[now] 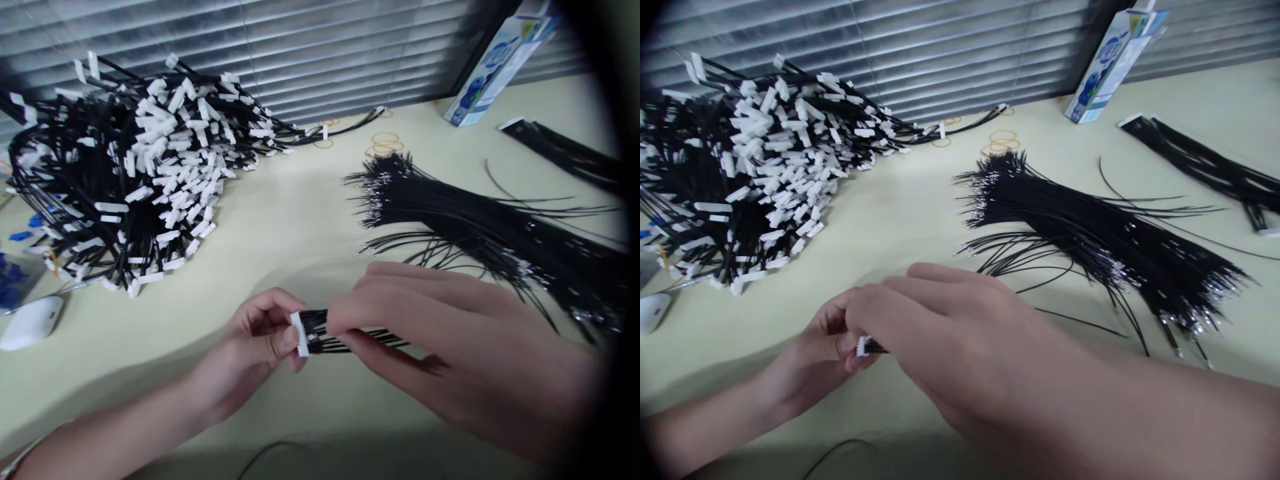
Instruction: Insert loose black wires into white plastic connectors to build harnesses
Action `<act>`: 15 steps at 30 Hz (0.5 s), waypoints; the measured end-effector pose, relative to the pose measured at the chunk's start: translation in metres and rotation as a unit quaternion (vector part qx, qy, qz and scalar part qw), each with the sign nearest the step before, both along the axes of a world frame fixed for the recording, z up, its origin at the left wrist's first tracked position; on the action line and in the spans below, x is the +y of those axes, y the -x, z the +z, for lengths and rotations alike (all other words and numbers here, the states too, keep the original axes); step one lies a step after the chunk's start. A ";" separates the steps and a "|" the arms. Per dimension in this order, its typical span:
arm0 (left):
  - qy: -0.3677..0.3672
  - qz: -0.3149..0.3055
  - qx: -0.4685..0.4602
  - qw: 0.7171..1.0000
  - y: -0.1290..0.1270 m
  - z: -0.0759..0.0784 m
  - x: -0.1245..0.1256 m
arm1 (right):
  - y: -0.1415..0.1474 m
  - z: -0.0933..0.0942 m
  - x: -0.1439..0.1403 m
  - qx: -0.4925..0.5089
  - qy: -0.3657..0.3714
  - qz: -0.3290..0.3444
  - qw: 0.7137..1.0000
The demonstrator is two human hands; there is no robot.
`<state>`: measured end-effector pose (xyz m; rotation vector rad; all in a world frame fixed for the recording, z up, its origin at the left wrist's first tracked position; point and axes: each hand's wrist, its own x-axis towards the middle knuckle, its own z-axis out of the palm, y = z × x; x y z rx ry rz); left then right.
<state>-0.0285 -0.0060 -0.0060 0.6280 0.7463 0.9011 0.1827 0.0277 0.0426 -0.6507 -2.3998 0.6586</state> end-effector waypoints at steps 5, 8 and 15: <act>-0.012 0.001 -0.001 1.000 0.000 -0.002 0.000 | 0.001 -0.002 0.005 0.007 -0.042 0.010 0.999; -0.009 0.002 -0.001 1.000 0.000 -0.001 0.000 | 0.002 0.002 0.004 -0.006 -0.045 0.009 0.999; 0.018 0.007 0.008 1.000 -0.001 0.005 0.002 | 0.000 0.009 0.003 0.003 -0.061 0.058 0.996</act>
